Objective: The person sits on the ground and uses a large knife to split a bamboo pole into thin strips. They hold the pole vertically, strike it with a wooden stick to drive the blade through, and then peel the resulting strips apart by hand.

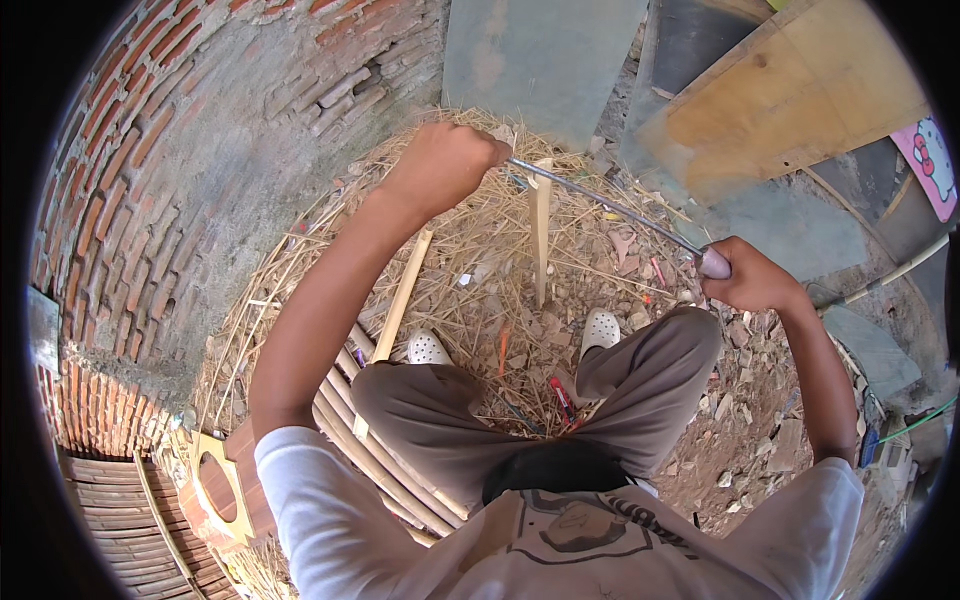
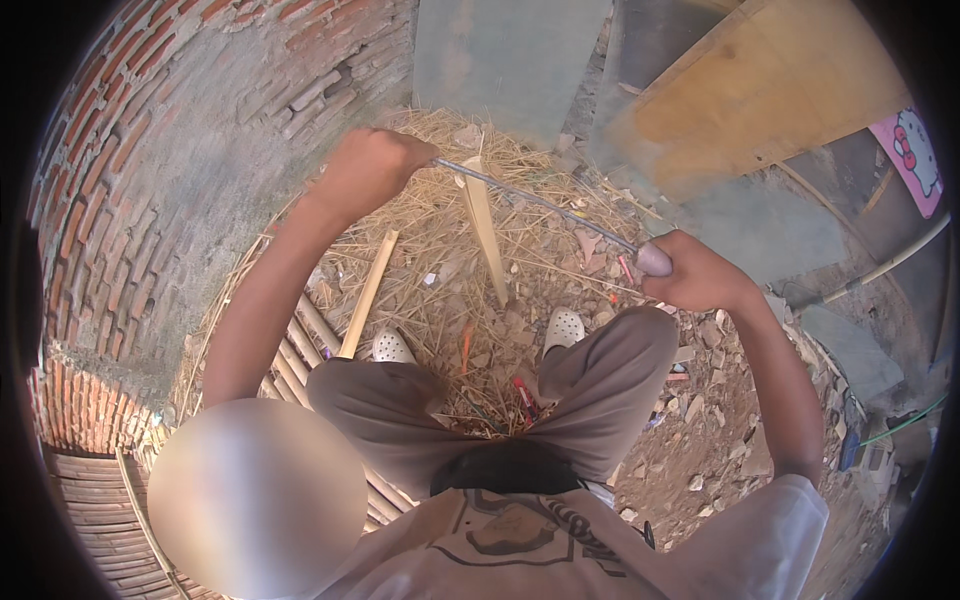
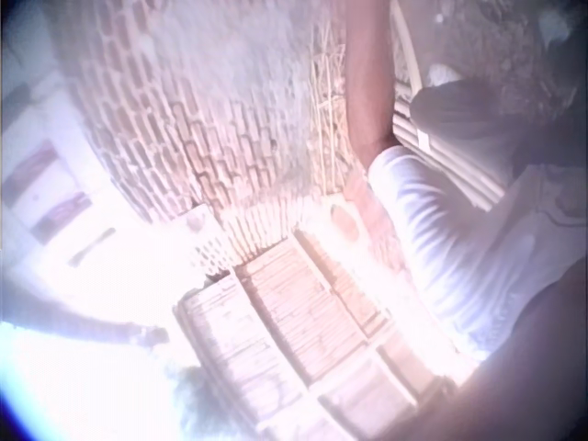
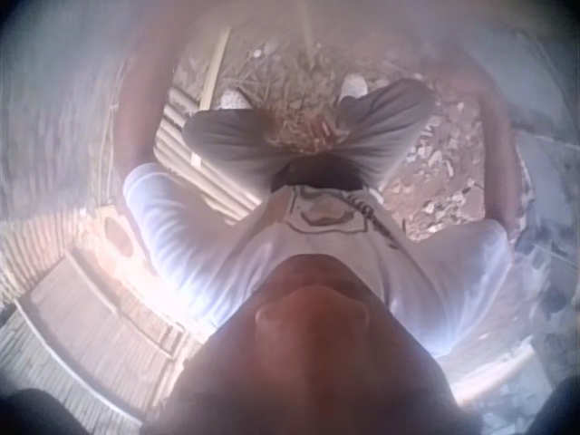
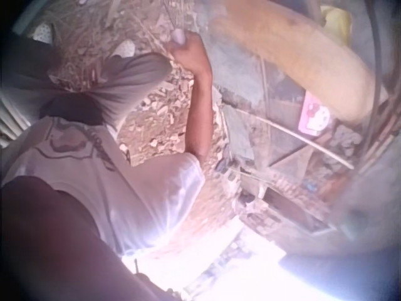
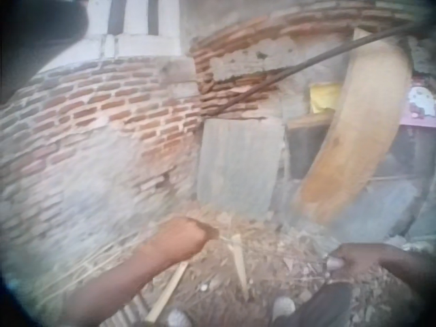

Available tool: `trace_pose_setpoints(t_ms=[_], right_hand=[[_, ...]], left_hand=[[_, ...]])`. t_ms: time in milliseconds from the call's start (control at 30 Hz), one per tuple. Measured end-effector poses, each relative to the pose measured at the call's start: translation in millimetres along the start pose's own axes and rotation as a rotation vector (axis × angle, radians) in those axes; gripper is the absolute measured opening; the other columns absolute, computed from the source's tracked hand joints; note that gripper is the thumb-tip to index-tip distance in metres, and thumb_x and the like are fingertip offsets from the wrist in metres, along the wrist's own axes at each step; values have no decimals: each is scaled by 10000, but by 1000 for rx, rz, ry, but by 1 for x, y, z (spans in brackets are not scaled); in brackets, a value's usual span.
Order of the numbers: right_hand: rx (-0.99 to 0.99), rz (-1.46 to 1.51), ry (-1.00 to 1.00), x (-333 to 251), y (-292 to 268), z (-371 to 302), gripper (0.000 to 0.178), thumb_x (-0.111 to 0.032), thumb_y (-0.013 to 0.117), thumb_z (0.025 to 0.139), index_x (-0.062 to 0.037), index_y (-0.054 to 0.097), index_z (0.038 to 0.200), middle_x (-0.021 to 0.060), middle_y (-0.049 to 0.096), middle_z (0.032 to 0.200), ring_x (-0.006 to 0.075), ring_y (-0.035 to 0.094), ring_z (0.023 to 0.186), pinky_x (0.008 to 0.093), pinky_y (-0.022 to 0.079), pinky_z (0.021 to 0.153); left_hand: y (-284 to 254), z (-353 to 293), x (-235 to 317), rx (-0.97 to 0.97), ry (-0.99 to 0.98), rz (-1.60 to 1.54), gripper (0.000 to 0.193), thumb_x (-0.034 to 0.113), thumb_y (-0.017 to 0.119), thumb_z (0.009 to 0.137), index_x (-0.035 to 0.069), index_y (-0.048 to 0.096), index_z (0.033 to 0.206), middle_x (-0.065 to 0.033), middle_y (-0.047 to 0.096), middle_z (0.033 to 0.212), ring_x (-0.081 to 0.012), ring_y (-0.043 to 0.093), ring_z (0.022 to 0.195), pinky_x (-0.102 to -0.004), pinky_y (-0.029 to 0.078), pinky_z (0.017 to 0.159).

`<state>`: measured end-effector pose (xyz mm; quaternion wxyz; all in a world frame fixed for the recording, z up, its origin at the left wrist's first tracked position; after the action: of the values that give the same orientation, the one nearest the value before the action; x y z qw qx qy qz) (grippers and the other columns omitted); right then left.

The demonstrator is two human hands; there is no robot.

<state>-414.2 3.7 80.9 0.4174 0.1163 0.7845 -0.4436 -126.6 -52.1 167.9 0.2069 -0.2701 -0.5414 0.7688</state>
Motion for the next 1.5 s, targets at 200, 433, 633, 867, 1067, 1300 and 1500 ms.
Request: trace_pose_setpoints(t_ms=[200,433,633,867,1067,1300,1500], right_hand=[[-283,243,278,-13,15,-8,82,-58,620,801,15,595,770,22,516,536,104,475,394,282,393,383],[-355,270,268,-5,40,-5,165,-59,664,841,-18,534,748,16,510,532,98,496,418,284,416,391],[-306,207,230,-14,30,1,153,-72,668,824,-20,542,754,27,531,548,113,535,429,286,430,404],[189,-335,-163,-32,15,23,93,-73,595,777,18,596,795,61,541,545,140,552,428,309,433,406],[-351,179,274,-21,29,13,97,-44,593,786,16,549,724,17,487,516,107,484,391,290,411,382],[-365,367,326,-20,48,3,167,-76,672,841,-13,527,786,6,476,525,105,480,386,282,408,376],[-208,505,320,-33,93,-3,241,-168,697,880,-3,524,858,17,509,573,114,506,407,279,412,380]], left_hand=[[-10,-6,-5,-157,-72,-231,143,135,716,823,121,772,954,-123,715,836,-308,673,788,-423,525,722],[6,-16,-6,-205,-77,-259,170,127,731,812,120,771,977,-134,717,836,-311,669,798,-425,516,730],[20,-26,-18,-184,-145,-264,166,68,704,798,128,766,940,-123,712,822,-311,675,782,-440,521,720],[13,-50,-27,272,-127,-15,138,128,714,804,146,759,932,-81,714,810,-307,674,736,-442,526,688],[23,-34,-25,-134,-113,-266,139,135,734,807,152,768,941,-100,716,828,-300,676,768,-430,524,702],[29,-27,-35,-226,-157,-394,167,160,751,805,146,762,971,-92,716,852,-281,678,823,-419,514,757],[-4,-48,-28,477,-177,-79,551,171,750,817,101,554,1327,-135,582,1315,-308,552,1214,-441,446,1014]])
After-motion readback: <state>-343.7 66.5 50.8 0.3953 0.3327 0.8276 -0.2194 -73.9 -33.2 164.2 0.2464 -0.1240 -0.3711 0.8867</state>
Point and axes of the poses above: each hand's wrist, its own z-axis towards the middle knuckle, its own y-axis out of the palm, x = y × z, the point moved 10 cm from there along z, towards the middle knuckle
